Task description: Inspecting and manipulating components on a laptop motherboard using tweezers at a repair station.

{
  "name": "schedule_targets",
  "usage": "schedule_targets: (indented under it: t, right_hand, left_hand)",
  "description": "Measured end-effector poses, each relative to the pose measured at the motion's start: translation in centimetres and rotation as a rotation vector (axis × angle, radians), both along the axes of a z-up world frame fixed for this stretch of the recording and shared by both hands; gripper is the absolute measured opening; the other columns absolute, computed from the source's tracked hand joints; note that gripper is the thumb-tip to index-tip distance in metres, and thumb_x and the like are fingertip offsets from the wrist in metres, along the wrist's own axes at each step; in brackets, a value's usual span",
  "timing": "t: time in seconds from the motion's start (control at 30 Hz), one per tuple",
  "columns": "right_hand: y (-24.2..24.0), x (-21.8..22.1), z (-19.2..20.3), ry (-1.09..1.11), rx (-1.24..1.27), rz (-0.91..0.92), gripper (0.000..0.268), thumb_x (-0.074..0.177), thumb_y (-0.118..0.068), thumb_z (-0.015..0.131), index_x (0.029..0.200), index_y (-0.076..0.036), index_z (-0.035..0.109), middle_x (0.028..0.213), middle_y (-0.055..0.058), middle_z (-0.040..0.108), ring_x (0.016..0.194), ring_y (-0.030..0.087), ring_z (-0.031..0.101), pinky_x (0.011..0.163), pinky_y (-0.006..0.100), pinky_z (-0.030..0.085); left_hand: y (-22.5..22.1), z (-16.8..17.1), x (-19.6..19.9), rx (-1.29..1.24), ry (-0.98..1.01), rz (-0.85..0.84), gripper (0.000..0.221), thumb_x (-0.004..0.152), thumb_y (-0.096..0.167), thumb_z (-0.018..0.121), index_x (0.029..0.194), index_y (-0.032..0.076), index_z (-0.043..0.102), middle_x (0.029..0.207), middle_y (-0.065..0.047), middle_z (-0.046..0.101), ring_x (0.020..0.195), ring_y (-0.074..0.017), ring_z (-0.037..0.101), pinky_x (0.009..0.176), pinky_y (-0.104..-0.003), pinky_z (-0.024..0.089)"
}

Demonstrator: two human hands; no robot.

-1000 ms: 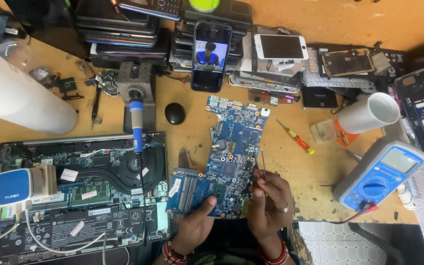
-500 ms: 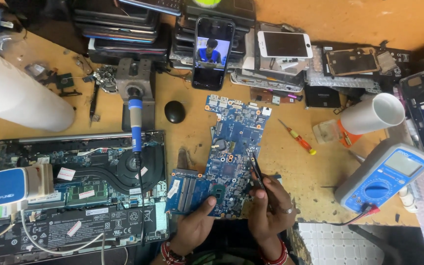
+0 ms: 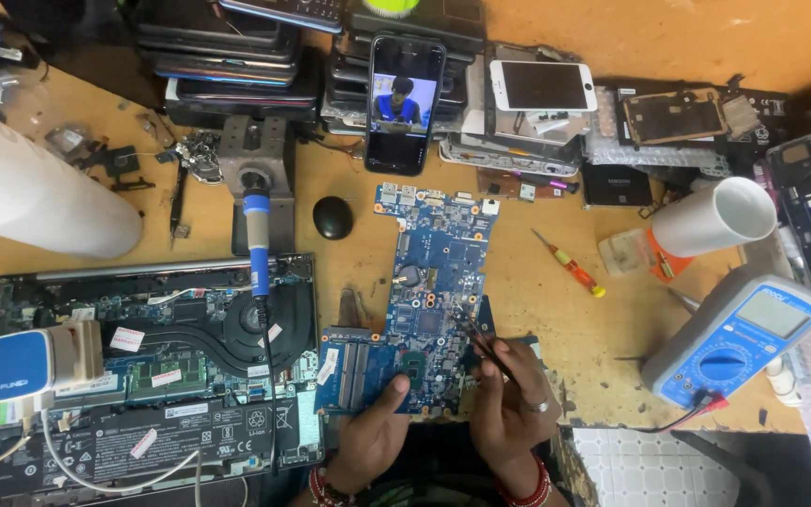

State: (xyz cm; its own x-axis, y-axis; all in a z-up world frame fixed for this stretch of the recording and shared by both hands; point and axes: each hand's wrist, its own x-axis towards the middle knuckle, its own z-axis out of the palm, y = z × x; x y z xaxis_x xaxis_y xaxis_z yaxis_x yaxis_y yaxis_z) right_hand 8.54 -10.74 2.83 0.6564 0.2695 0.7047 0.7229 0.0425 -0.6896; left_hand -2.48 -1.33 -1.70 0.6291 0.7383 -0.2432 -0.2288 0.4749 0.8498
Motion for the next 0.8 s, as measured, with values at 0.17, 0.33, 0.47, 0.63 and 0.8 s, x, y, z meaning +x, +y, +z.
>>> schedule_targets:
  t: [0.17,0.33,0.47,0.63,0.8]
  right_hand:
    - [0.6,0.2,1.4,-0.013,-0.041,-0.064,0.018,0.103,-0.006,0.057,0.117,0.003,0.064,0.098,0.019,0.069,0.081,0.022,0.071,0.06,0.023,0.064]
    - [1.1,0.5,1.7,-0.002,-0.058,-0.03,0.02,0.104,-0.008,0.056,0.118,0.003,0.064,0.088,0.015,0.07,0.077,0.02,0.071,0.06,0.023,0.06]
    - [1.4,0.7,2.0,-0.031,-0.106,-0.056,0.015,0.103,-0.005,0.057,0.113,0.003,0.066,0.091,0.017,0.072,0.078,0.024,0.074,0.067,0.029,0.062]
    - [1.6,1.0,2.1,-0.072,-0.132,-0.043,0.009,0.1,-0.002,0.06,0.103,0.002,0.067,0.087,0.015,0.073,0.076,0.021,0.072,0.066,0.026,0.058]
    - [1.0,1.1,0.6,-0.017,-0.079,-0.037,0.014,0.101,0.007,0.058,0.112,0.004,0.066,0.094,0.016,0.072,0.08,0.022,0.073,0.073,0.029,0.065]
  left_hand:
    - [-0.4,-0.7,0.1,-0.117,-0.073,0.096,0.082,0.08,0.015,0.079,0.152,0.011,0.04,0.149,-0.01,0.054,0.141,-0.0312,0.049,0.12,-0.05,0.038]
    - [-0.4,-0.4,0.7,-0.268,-0.184,0.149,0.095,0.078,0.007,0.077,0.159,0.016,0.029,0.158,-0.011,0.046,0.149,-0.0352,0.039,0.12,-0.06,0.035]
    - [-0.3,-1.4,0.1,-0.192,0.034,0.126,0.088,0.079,0.017,0.076,0.156,0.015,0.036,0.157,-0.006,0.048,0.148,-0.0287,0.042,0.123,-0.05,0.034]
    - [-0.4,-2.8,-0.4,-0.151,0.098,0.099,0.074,0.081,0.02,0.076,0.15,0.012,0.049,0.156,-0.002,0.052,0.148,-0.0251,0.044,0.126,-0.044,0.031]
    - [-0.8,-6.8,-1.6,-0.152,0.085,0.098,0.057,0.085,0.016,0.076,0.139,0.007,0.061,0.14,-0.001,0.063,0.135,-0.0204,0.055,0.121,-0.041,0.04]
